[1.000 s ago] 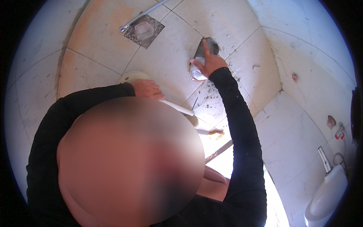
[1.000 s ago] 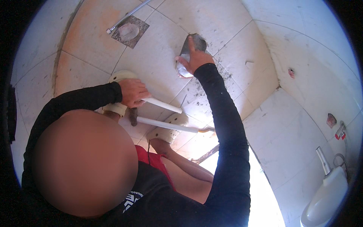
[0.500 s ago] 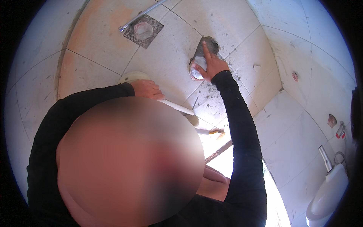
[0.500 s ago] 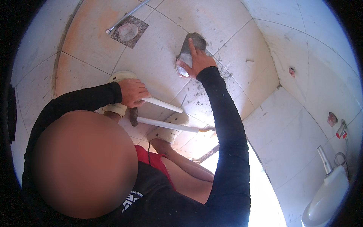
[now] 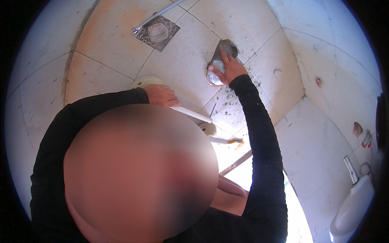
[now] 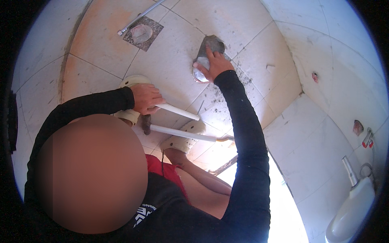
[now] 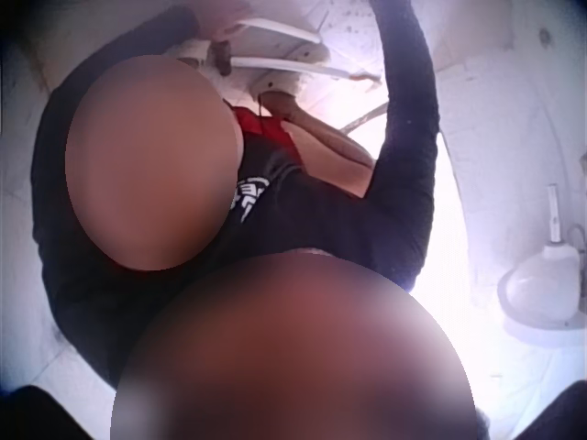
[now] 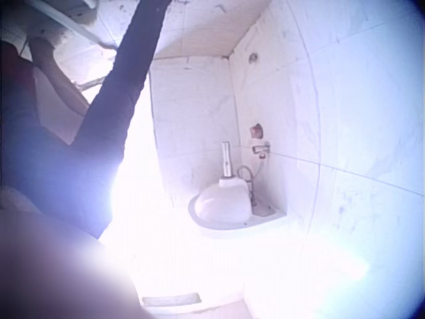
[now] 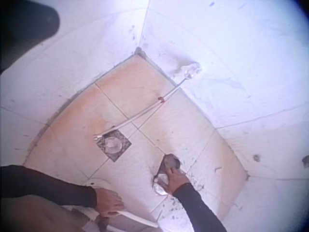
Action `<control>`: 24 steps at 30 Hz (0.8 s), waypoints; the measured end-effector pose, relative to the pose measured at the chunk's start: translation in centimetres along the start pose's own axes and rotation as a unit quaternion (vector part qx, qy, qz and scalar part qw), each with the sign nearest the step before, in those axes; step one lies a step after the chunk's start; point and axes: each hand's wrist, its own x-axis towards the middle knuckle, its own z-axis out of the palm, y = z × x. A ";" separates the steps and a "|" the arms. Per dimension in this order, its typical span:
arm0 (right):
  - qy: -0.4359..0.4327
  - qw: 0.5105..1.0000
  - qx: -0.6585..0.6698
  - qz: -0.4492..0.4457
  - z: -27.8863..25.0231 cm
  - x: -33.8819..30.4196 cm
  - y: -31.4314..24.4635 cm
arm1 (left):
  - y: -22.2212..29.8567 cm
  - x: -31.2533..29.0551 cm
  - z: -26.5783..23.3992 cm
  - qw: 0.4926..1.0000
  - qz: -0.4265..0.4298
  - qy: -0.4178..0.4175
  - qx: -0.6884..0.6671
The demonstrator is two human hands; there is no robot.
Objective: The person squats on a tiled floor and uses a hammer and chisel to chip away debris around a white PVC pipe fitting. They then use a brush to sweep the debris away and continue chiseling the pipe fitting.
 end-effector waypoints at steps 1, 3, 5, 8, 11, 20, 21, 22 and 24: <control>0.005 1.000 0.015 0.005 -0.1 -0.1 0.1 | 0.0 0.0 0.0 1.000 0.005 0.006 0.002; 0.003 0.999 0.032 0.022 -0.4 0.1 0.3 | 0.0 0.1 0.0 1.000 -0.005 -0.001 -0.001; 0.007 0.998 0.038 0.038 -0.6 0.8 0.4 | 0.1 0.1 -0.1 1.000 -0.005 0.005 -0.003; 0.002 0.998 0.037 0.056 -0.7 1.2 0.6 | 0.1 -0.1 -0.1 1.000 -0.003 0.012 -0.004; 0.050 0.997 0.039 0.048 -0.3 -0.6 1.3 | 0.2 -0.1 0.0 1.000 -0.011 -0.006 -0.002; -0.025 0.988 0.018 0.152 -0.8 -8.9 3.5 | 0.1 0.2 0.2 0.999 0.013 0.028 -0.009; 0.009 0.988 0.015 0.155 -1.1 -8.5 3.4 | 0.1 0.2 0.1 1.000 0.006 0.019 -0.010; 0.057 0.990 0.047 0.120 -1.3 -7.9 3.3 | 0.1 0.2 0.1 1.000 -0.002 0.010 -0.011; 0.146 0.982 0.107 0.056 -1.5 -6.2 2.8 | 0.1 0.2 0.0 1.000 0.003 0.015 -0.010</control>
